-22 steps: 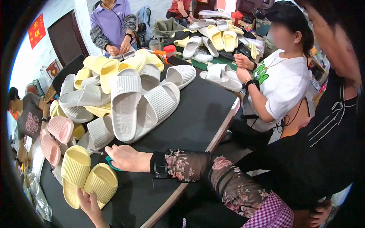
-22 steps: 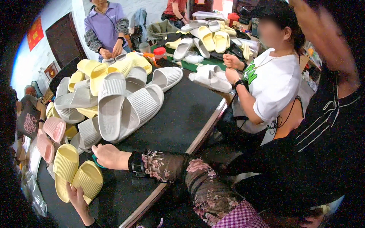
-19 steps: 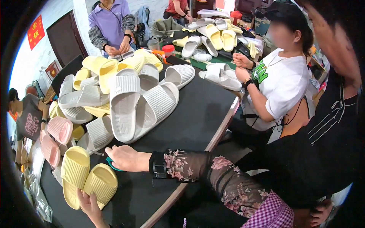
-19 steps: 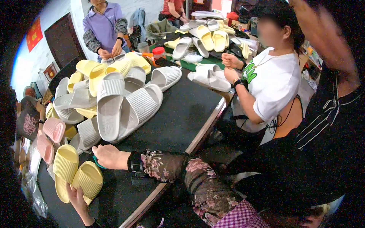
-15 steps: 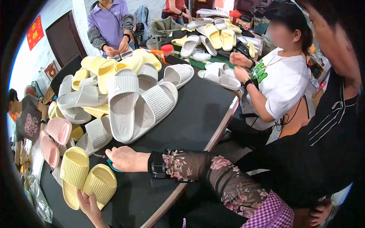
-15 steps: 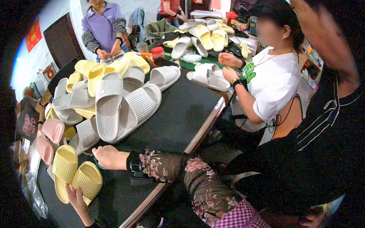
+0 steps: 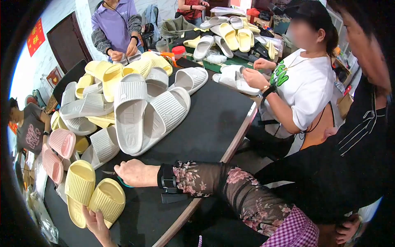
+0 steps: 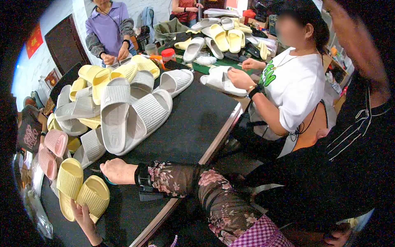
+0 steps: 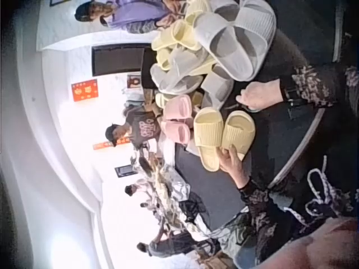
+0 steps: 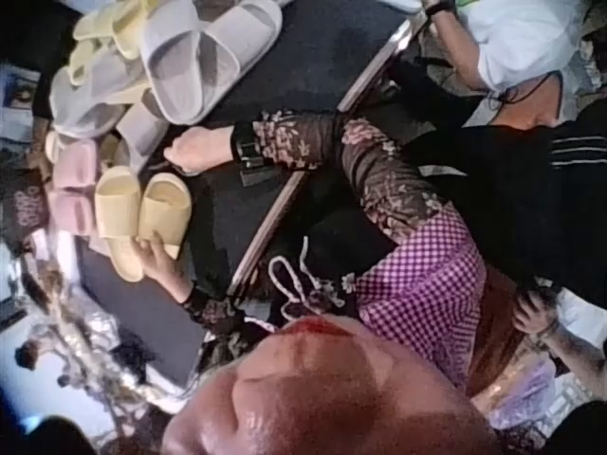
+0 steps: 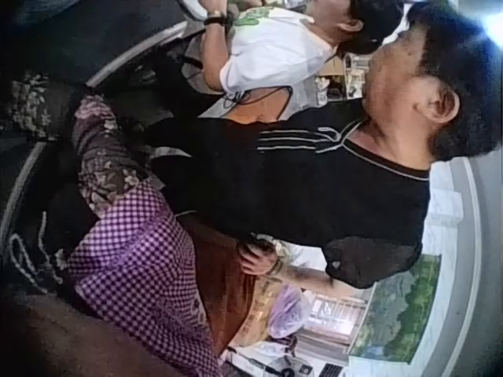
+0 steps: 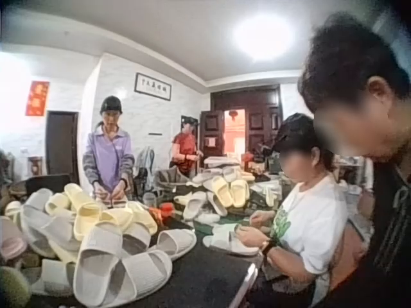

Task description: Trimming excess thread and material from manufactured slide sandals using a small hand tool.

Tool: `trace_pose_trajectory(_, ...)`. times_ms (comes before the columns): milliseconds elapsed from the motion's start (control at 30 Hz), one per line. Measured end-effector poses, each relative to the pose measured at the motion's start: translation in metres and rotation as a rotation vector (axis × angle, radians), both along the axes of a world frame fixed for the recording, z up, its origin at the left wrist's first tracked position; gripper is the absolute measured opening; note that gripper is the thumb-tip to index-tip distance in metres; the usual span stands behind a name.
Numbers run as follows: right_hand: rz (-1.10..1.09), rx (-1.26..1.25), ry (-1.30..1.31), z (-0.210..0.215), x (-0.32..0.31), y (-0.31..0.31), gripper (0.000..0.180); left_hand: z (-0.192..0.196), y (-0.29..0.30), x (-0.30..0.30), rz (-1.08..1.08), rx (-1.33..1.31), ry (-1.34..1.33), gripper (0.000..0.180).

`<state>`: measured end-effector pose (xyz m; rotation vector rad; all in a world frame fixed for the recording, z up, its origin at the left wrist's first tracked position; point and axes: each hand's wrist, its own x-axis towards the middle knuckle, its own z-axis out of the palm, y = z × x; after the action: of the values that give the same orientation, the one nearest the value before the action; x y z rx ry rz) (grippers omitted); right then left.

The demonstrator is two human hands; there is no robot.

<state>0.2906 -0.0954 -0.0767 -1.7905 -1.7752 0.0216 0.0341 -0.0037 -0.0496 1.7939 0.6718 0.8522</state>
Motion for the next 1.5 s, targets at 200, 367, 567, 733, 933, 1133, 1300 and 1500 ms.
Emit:
trace_pose_trajectory(200,0.012,0.003,-0.03,-0.001,0.0,0.001,0.018,-0.002,0.001,-0.001,0.027,-0.002,0.031,0.062)
trace_pose_trajectory(367,0.009,-0.005,-0.036,-0.001,0.0,0.003,0.019,-0.003,-0.001,0.002,0.012,0.0,-0.018,0.066)
trace_pose_trajectory(567,0.011,-0.001,-0.038,-0.001,-0.001,0.004,0.019,-0.008,0.01,-0.005,-0.008,-0.007,0.051,0.067)
trace_pose_trajectory(733,0.017,-0.024,-0.037,-0.001,-0.001,0.005,0.018,-0.011,0.014,-0.008,0.006,-0.021,0.097,0.066)
trace_pose_trajectory(933,0.003,-0.016,-0.031,-0.001,0.0,0.002,0.018,-0.013,0.015,-0.009,0.003,-0.011,0.117,0.066)
trace_pose_trajectory(1133,0.041,0.012,-0.05,0.0,0.0,0.003,0.017,-0.008,0.004,0.0,0.04,0.028,0.0,0.066)
trace_pose_trajectory(1300,0.018,-0.045,-0.025,0.001,-0.001,0.003,0.02,-0.006,0.003,-0.003,0.096,-0.013,0.071,0.068)
trace_pose_trajectory(1500,0.0,-0.058,-0.061,-0.004,-0.001,0.004,0.026,-0.001,-0.002,0.001,0.064,-0.029,-0.008,0.069)
